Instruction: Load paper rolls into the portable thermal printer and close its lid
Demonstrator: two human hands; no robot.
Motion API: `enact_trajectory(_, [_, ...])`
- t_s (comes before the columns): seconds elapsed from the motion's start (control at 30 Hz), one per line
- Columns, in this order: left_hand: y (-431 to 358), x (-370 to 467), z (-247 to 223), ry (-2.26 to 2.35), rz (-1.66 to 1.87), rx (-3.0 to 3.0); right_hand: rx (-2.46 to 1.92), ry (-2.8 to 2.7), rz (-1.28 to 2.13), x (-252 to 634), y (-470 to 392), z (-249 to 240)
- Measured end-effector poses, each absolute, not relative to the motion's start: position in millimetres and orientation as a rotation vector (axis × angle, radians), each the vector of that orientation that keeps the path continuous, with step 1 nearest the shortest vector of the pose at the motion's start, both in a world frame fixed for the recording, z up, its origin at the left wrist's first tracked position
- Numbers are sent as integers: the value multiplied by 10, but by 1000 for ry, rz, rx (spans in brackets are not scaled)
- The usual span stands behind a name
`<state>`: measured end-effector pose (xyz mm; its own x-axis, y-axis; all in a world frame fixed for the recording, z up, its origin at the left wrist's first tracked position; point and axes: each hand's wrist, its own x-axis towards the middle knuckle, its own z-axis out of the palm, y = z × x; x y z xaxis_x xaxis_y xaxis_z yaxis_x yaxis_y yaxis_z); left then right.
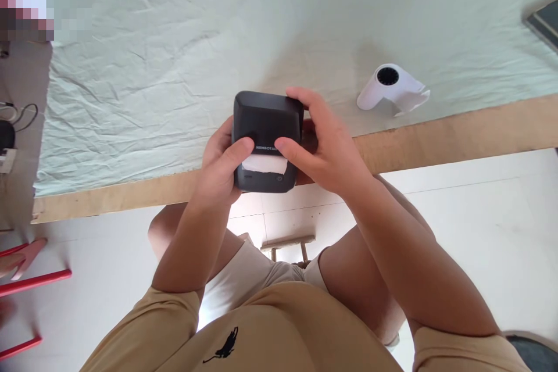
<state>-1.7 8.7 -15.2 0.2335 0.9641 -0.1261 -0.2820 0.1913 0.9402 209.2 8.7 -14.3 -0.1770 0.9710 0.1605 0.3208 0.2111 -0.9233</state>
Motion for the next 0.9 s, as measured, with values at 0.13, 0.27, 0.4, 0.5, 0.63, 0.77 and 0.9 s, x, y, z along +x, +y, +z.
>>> enact_trajectory(0.13, [86, -7, -119, 902, 1065, 962, -1230, -1661, 995, 2110, 118, -166])
enact_trajectory(0.27, [91, 28, -55, 889, 1090, 931, -1205, -1725, 876, 2107, 100, -229])
enact_trajectory(0.4, [93, 64, -35, 963, 1158, 806, -1180, -1786, 663, 2103, 84, -279])
enact_trajectory(0.5, [94, 66, -61, 1025, 1210, 729, -1178, -1754, 556, 2111, 74, -286])
enact_trajectory(0.63, [95, 57, -55, 1094, 1217, 697, -1125, -1807, 595, 2123, 63, -277])
enact_trajectory(0.77, [94, 61, -15, 1119, 1231, 700, -1056, -1871, 521, 2141, 71, -262])
enact_trajectory(0.9, [91, 70, -10, 1055, 1155, 670, -1050, -1827, 464, 2141, 67, -217])
